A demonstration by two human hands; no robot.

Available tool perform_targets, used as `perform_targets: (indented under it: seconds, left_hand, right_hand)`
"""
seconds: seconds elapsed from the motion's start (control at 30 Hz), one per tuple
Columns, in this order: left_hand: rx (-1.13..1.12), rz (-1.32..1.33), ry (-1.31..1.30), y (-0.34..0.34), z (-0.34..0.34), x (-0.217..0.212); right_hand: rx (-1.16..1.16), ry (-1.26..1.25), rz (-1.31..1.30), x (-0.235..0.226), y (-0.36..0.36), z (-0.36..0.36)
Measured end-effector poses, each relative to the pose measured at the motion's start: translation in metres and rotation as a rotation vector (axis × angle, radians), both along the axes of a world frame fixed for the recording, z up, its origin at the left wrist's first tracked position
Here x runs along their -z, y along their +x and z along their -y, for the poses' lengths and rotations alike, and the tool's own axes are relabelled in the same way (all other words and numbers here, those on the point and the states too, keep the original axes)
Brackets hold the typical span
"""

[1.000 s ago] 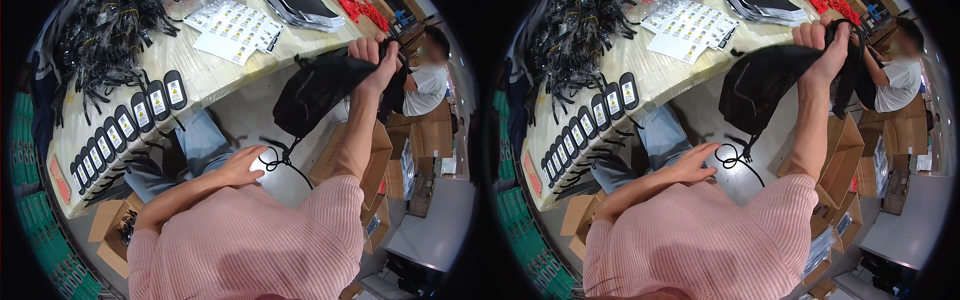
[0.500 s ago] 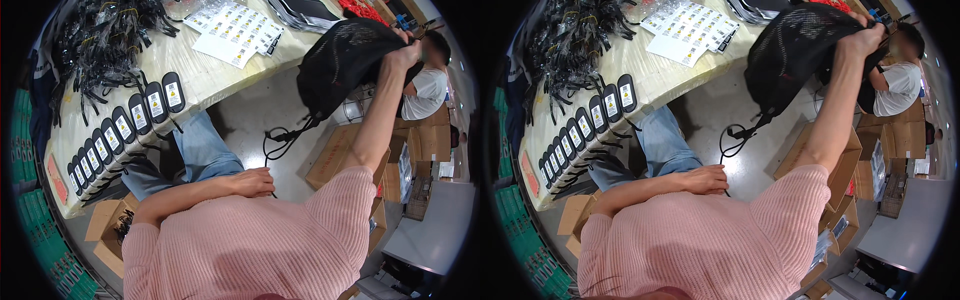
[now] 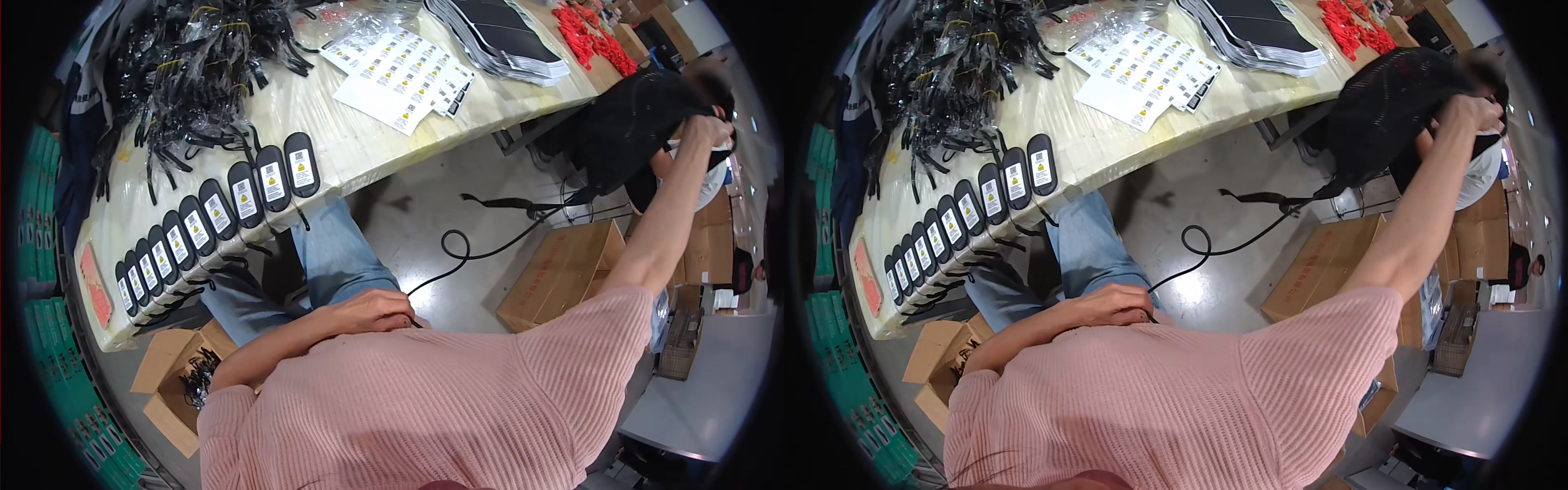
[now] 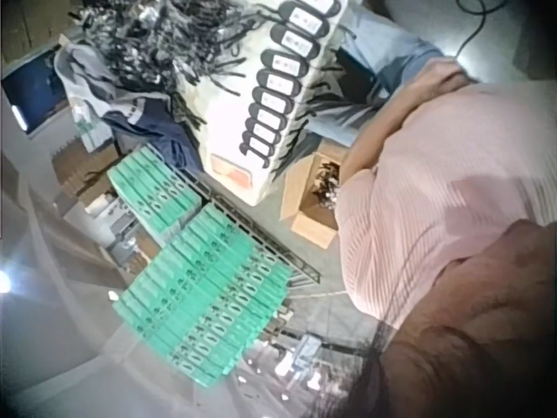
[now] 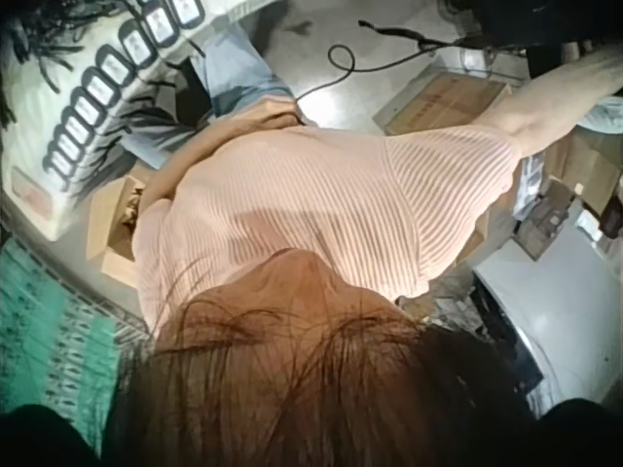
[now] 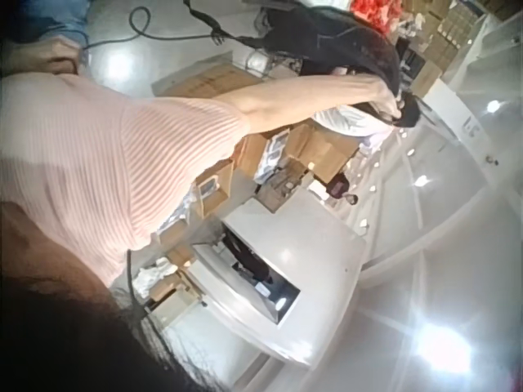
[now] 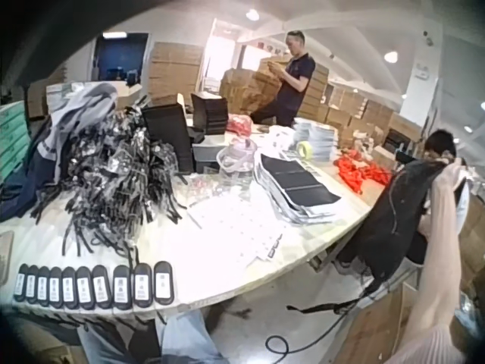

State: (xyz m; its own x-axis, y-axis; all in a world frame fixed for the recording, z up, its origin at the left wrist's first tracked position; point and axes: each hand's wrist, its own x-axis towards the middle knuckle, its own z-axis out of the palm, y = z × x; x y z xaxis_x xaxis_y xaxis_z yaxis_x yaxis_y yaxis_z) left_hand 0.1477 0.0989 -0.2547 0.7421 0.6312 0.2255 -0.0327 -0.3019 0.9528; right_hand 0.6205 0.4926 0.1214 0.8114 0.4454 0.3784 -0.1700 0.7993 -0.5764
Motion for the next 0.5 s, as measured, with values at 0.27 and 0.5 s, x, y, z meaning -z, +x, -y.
perform_targets:
  seconds: [0.27, 0.5]
  left_hand:
    - [-0.125, -0.136, -0.032, -0.005, 0.007, -0.016]
    - [-0.339, -0.501, -0.381, -0.002, 0.012, -0.045]
  right_hand:
    - [-0.404, 0.150, 0.160, -0.045, -0.045, 0.030]
    - [-0.524, 0.200, 0.193, -0.059, -0.102, 0.043]
